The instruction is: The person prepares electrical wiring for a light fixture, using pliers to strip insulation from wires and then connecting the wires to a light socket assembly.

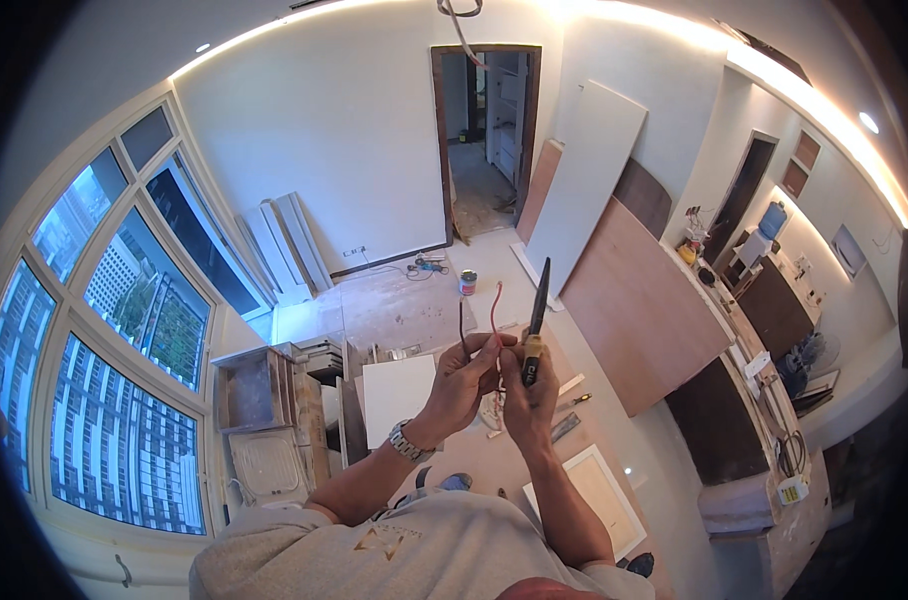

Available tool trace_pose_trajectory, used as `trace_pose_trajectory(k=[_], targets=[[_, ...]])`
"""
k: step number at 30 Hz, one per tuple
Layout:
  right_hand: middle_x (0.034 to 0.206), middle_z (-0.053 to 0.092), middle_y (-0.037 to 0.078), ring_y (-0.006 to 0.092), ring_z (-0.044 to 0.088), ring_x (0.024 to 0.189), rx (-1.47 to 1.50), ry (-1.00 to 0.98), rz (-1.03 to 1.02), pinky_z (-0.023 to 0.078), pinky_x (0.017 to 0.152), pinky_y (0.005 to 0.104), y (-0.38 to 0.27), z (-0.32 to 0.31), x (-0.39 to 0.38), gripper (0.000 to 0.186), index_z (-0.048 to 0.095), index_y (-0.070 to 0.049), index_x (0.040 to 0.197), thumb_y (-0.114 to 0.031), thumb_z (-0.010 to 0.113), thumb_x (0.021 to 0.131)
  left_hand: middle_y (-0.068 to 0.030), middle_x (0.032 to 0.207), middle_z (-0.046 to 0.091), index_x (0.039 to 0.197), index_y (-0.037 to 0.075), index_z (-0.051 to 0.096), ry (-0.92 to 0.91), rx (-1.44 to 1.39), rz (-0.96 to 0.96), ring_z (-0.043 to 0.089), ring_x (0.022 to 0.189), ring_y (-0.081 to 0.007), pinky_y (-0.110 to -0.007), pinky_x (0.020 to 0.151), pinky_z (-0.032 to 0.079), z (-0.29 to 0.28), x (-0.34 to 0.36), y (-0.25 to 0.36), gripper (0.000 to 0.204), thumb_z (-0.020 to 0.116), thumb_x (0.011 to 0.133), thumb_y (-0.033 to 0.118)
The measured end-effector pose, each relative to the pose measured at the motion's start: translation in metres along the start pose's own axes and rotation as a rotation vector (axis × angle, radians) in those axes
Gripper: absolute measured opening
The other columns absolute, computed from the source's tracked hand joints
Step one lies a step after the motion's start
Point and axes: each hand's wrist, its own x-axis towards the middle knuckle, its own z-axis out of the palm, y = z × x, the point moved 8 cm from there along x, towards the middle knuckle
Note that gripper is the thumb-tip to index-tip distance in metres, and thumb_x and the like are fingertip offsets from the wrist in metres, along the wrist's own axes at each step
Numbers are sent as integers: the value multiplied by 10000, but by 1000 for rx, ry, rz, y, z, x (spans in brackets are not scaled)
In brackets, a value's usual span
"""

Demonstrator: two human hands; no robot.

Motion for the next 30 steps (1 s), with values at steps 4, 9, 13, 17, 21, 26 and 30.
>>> trace_pose_trajectory(k=[4,9,13,17,21,26,30], targets=[[940,548,57,132,535,808,100,-33,81,434,717,282,-2,16,3,87,654,24,1036,-55,668,1003,16,922,674,1182,72,661,78,66,115,577,751,-32,-207,650,466,-1,-4,17,222,564,1098,253],[1092,616,94,149,605,994,74,-115,-74,488,873,295,-17,35,17,208,659,29,1201,-79,648,1023,-35,980,705,1093,84,630,84,109,280,609,729,-53,-208,643,493,2,2,54,200,541,1107,262],[1215,624,154,200,598,1174,68,-35,-159,470,1009,348,-33,33,34,180,645,28,1165,-100,624,1041,-27,874,641,982,104,572,174,204,316,312,500,-31,-209,464,267,-21,15,99,238,520,1114,295],[1199,617,154,262,599,1249,101,12,-173,477,1026,380,-31,11,47,174,640,39,1115,-122,611,1055,14,778,537,1076,67,604,89,77,400,320,517,-34,-213,481,274,-17,33,169,253,580,1086,319],[1199,621,165,245,612,1211,77,32,-53,488,1006,374,-20,0,41,182,641,33,1112,-139,606,1063,33,748,515,1192,7,626,54,67,491,332,551,-22,-208,497,264,8,51,233,332,652,1048,305],[1229,624,168,207,613,1168,129,30,39,509,958,346,-14,-5,26,198,650,26,1106,-164,618,1062,48,733,493,1121,-13,660,-9,179,653,338,583,-12,-209,498,259,45,81,307,315,713,1009,277],[1205,639,162,195,617,1145,110,28,9,510,945,334,-17,-7,21,218,656,24,1103,-188,624,1064,63,654,499,929,38,683,-196,382,719,357,503,-21,-209,441,282,88,93,350,202,761,974,219]])
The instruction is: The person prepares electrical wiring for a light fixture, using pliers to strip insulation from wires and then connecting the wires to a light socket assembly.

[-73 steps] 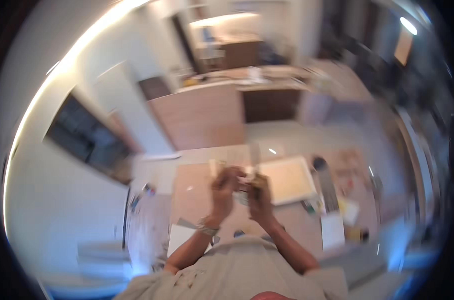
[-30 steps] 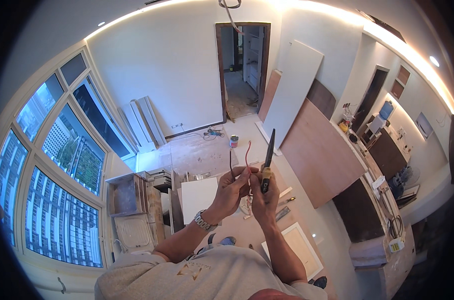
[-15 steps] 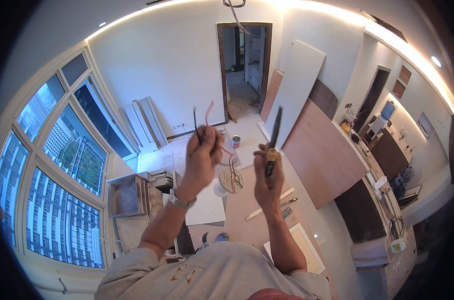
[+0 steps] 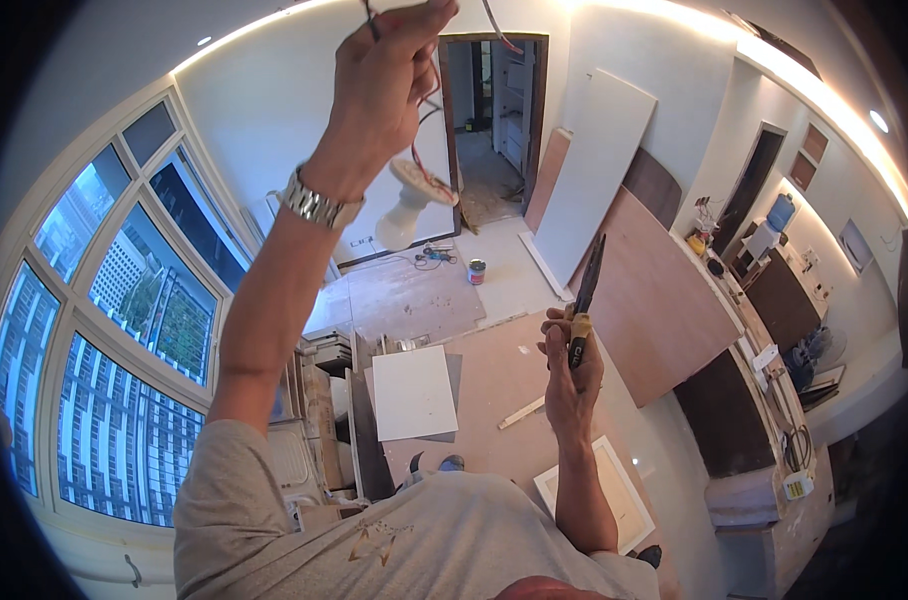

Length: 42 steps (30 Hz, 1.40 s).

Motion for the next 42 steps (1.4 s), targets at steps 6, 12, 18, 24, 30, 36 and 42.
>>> trace_pose_trajectory(k=[6,12,18,24,30,36,42], targets=[[1225,671,174,205,635,1173,-83,-73,-30,504,966,347,-13,4,-2,266,660,30,1129,-225,635,1060,68,599,562,979,49,773,96,282,49,320,400,-18,-198,354,278,14,23,-8,170,753,985,218],[1302,658,183,198,656,1149,343,-323,131,533,967,358,-39,29,5,336,628,45,1213,-257,624,1065,48,627,605,1019,17,779,4,270,145,333,405,-9,-192,350,286,26,25,-4,173,759,974,182],[1226,675,158,168,655,1039,221,-324,40,543,906,335,-87,57,28,349,611,55,1255,-244,601,1076,32,641,632,959,20,775,8,290,131,366,410,-10,-189,356,297,31,28,-7,111,778,950,131],[999,708,78,145,684,976,-207,-212,-117,569,832,313,-118,71,65,505,647,53,1163,-438,630,1045,15,647,635,917,9,744,-52,223,235,432,448,-24,-180,385,340,44,31,-11,100,785,936,98],[992,704,75,161,697,948,-177,-236,-75,595,769,333,-122,78,94,593,661,25,1121,-557,623,1015,-18,687,661,875,18,704,29,308,283,501,503,-38,-185,445,429,50,32,-15,88,770,931,35],[975,702,71,134,687,908,-195,-170,-117,588,723,305,-124,76,101,589,666,12,1057,-573,617,1011,-37,718,678,836,32,688,62,233,378,565,600,-74,-231,565,509,49,36,-19,121,772,922,17],[910,692,63,121,672,815,-243,-165,-141,578,657,289,-126,78,106,565,669,15,1022,-549,618,1018,-33,731,682,799,52,674,89,336,340,544,589,-69,-226,550,482,49,35,-18,162,777,920,24]])
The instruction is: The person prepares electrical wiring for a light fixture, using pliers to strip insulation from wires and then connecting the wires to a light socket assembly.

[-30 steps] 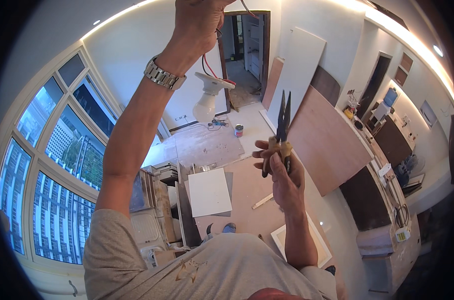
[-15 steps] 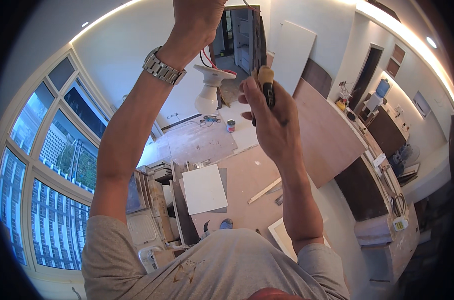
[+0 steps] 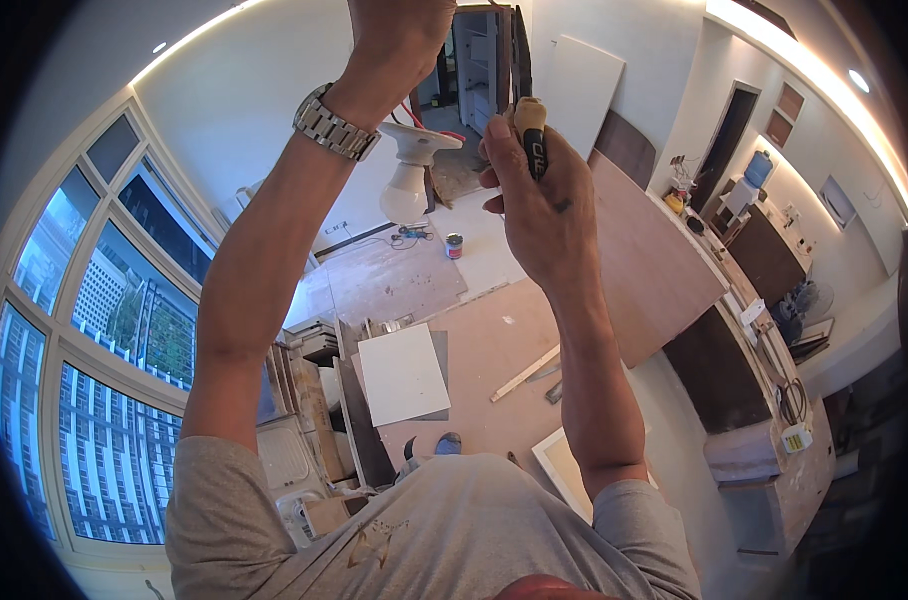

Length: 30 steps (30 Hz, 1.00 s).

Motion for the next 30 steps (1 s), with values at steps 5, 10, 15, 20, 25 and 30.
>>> trace_pose_trajectory(k=[5,10,15,20,25,30], targets=[[855,671,60,112,649,732,-15,20,-3,552,598,277,-2,-1,2,561,664,21,996,-538,620,1020,-33,737,685,798,59,671,15,12,-60,559,602,-70,-226,554,492,5,-2,-2,165,778,918,24],[678,553,35,109,516,609,-33,50,-29,442,541,322,-4,-2,4,486,589,7,870,-443,608,1052,-41,739,686,811,49,673,-1,-26,-17,574,613,-79,-227,573,512,8,-4,1,151,782,912,21],[621,536,18,96,496,577,-156,106,-118,408,529,329,-9,-16,9,476,593,-2,828,-422,627,1050,-48,734,686,811,37,674,3,2,-89,584,611,-88,-229,581,525,10,-6,2,146,779,911,19],[651,564,182,293,556,558,-654,150,-297,468,601,422,-38,-42,19,461,586,67,903,-372,651,1030,-41,710,675,786,39,675,-28,5,-34,554,577,-81,-238,559,514,19,-4,5,159,776,903,3],[784,641,188,329,687,676,-1140,135,-479,561,605,379,-77,-45,18,315,639,44,967,-268,647,1010,-11,647,633,738,58,646,-62,79,-38,501,526,-67,-242,549,510,21,-3,7,213,764,906,-1],[901,669,111,207,719,710,-1904,257,-551,599,540,314,-92,-16,10,149,669,-20,981,-162,690,940,18,595,583,700,77,618,-78,115,-64,452,483,-59,-246,543,504,26,-2,5,262,760,906,0]])
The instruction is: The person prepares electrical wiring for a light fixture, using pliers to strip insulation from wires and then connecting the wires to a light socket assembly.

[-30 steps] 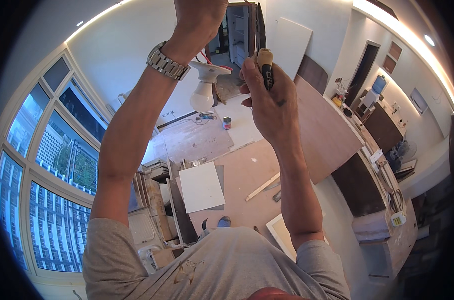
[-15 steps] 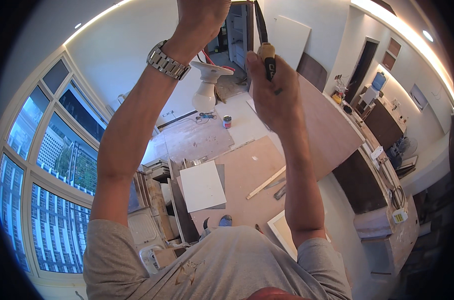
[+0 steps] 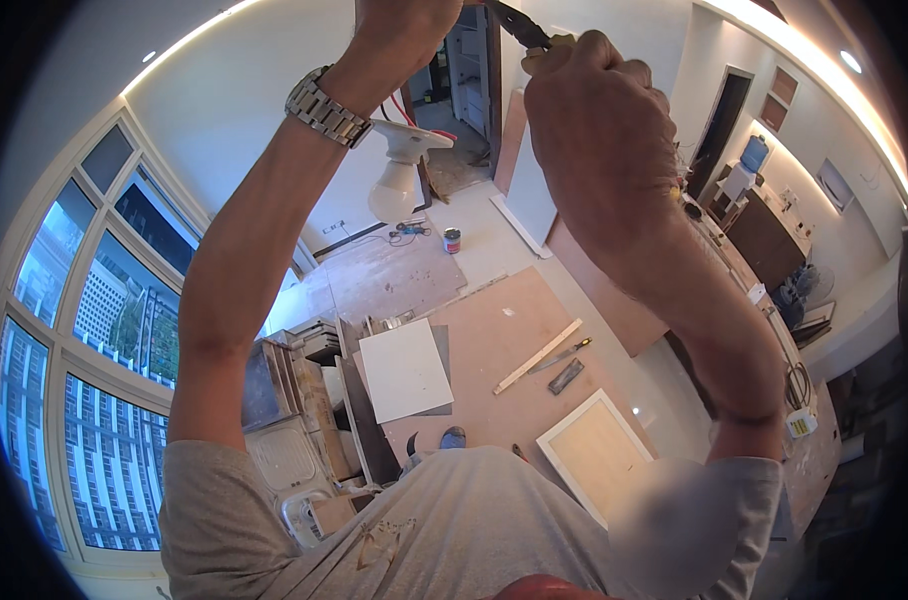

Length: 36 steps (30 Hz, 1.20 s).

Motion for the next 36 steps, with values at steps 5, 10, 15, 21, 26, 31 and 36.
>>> trace_pose_trajectory(k=[5,10,15,21,26,31,36], targets=[[870,655,85,161,704,724,-186,-29,-72,564,494,289,3,-4,5,172,664,-12,958,-174,713,926,14,594,573,717,78,630,-20,-1,-39,453,482,-67,-246,544,507,4,3,-3,245,769,909,17],[835,659,97,150,679,721,677,-37,-34,524,596,291,47,34,-4,265,678,17,947,-246,687,975,2,625,598,732,69,635,77,-24,-77,462,499,-70,-241,526,485,-6,5,-9,233,783,908,32],[865,682,76,113,685,847,1549,-311,412,521,682,346,41,106,-58,398,691,-11,939,-395,647,1035,0,637,607,751,62,643,7,-74,-39,442,476,-64,-227,463,433,-3,9,-7,213,787,906,38],[1082,715,89,155,691,1023,2156,-429,589,576,813,324,9,132,-85,520,670,5,1203,-480,666,1016,83,565,462,893,19,740,34,-112,-173,299,467,-35,-253,469,218,-27,4,-22,212,878,858,176],[1166,709,109,231,705,1088,2199,-445,564,578,854,383,5,130,-78,504,633,-25,1269,-468,648,1028,17,623,593,843,-1,722,-13,-210,-168,360,438,-6,-228,406,239,-24,-2,-3,159,845,876,95],[966,649,24,124,612,924,1933,-315,464,527,782,317,19,118,-55,447,648,-23,1123,-462,632,1042,38,610,559,850,1,733,-68,-213,-178,332,444,-2,-228,415,212,-25,0,-2,198,862,873,149],[747,525,-57,37,475,708,1774,-200,506,461,694,260,46,118,-51,423,649,-14,1014,-435,630,1051,60,609,515,878,25,741,-51,-234,-225,303,443,-4,-227,418,195,-37,1,0,257,848,902,257]])
